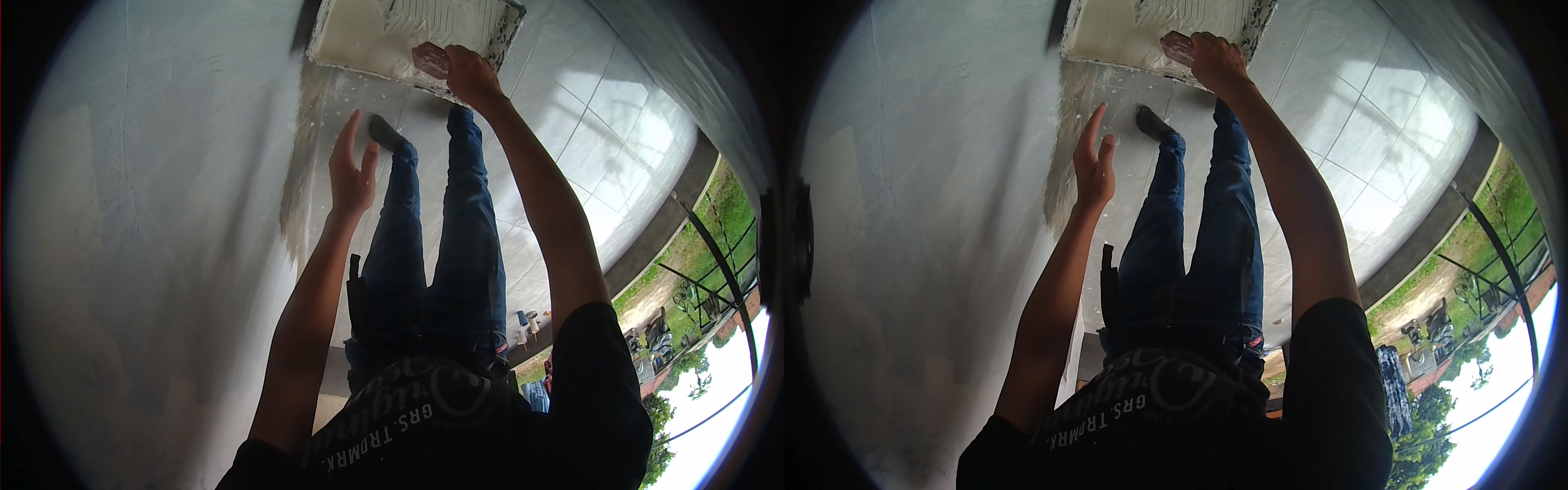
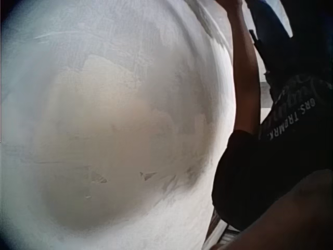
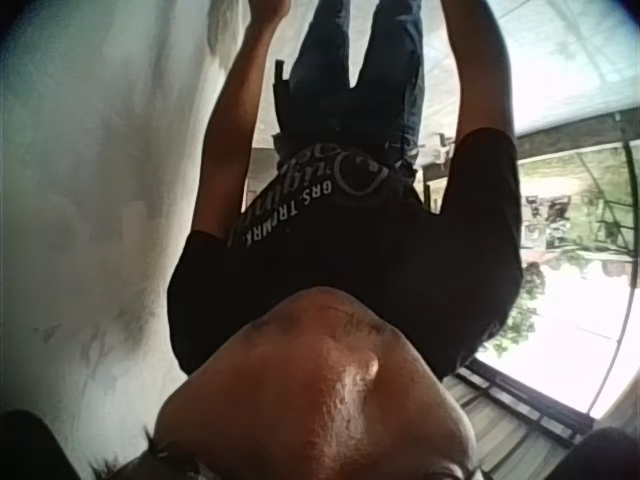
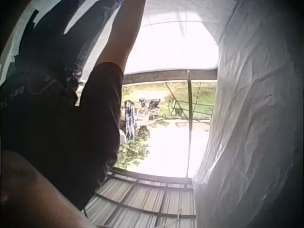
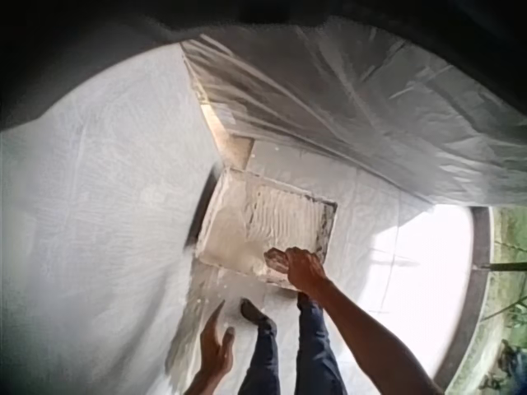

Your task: The person smooths a wall surface by applying plaster from a putty tray to the wall and scraping it with a putty knife.

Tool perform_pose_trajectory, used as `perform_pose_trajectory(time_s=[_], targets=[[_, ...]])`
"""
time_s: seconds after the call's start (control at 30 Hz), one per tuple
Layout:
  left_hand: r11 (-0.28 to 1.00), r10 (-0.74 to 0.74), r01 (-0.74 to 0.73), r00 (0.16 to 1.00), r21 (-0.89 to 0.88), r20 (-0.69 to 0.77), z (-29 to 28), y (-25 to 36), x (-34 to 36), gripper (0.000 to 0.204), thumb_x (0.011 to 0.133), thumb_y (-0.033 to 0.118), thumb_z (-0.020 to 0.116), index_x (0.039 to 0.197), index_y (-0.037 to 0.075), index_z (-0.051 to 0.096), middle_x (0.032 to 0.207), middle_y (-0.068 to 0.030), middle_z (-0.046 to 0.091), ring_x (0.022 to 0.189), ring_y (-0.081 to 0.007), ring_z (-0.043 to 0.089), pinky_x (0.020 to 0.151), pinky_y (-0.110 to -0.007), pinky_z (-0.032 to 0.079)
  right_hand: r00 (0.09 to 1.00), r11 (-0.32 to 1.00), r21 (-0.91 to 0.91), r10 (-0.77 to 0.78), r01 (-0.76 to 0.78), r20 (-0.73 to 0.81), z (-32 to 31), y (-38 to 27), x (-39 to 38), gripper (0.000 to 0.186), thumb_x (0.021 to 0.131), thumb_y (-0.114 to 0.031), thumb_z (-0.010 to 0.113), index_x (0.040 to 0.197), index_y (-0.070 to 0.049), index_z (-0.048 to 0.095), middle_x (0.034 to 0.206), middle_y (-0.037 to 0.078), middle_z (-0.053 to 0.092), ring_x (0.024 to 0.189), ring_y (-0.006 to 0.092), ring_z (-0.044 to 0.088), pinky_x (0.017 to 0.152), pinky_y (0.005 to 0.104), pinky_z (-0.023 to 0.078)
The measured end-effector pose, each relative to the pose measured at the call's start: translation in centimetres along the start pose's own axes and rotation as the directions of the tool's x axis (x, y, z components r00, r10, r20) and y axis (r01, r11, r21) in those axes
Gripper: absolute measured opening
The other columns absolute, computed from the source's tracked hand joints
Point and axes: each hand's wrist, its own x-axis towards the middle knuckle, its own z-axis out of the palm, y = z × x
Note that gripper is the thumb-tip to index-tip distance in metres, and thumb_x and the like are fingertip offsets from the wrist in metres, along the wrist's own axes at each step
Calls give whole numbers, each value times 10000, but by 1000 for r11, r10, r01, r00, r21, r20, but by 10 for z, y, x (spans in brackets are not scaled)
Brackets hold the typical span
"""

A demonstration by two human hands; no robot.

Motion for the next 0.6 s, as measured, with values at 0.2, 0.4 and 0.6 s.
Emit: perform_pose_trajectory(time_s=[0.2,0.4,0.6], targets=[[1000,-11,11,1000,0,0,-6,-3,-2,623,1029,392,536,1492,-9,422,1489,-245,490,1402,-386,459,1160,-442,342,986,999,34,-12,7,163,3,-5,16,154,926,-120,553,1013,-23,635,991,223,687,990,415,669,872,506,524],[999,-30,30,1000,-15,-4,-2,-5,-4,646,1026,421,537,1493,-11,420,1493,-244,486,1410,-382,450,1163,-444,338,942,983,56,-184,175,282,11,16,43,186,951,-148,567,1060,-16,640,986,244,688,968,417,673,852,500,524],[998,-59,59,998,-20,-14,0,-3,-8,652,1022,423,544,1488,-17,426,1497,-245,481,1414,-381,446,1165,-444,334,899,978,210,-86,-8,430,7,36,56,293,881,-129,582,1144,-21,650,1013,217,711,995,362,695,864,449,537]])
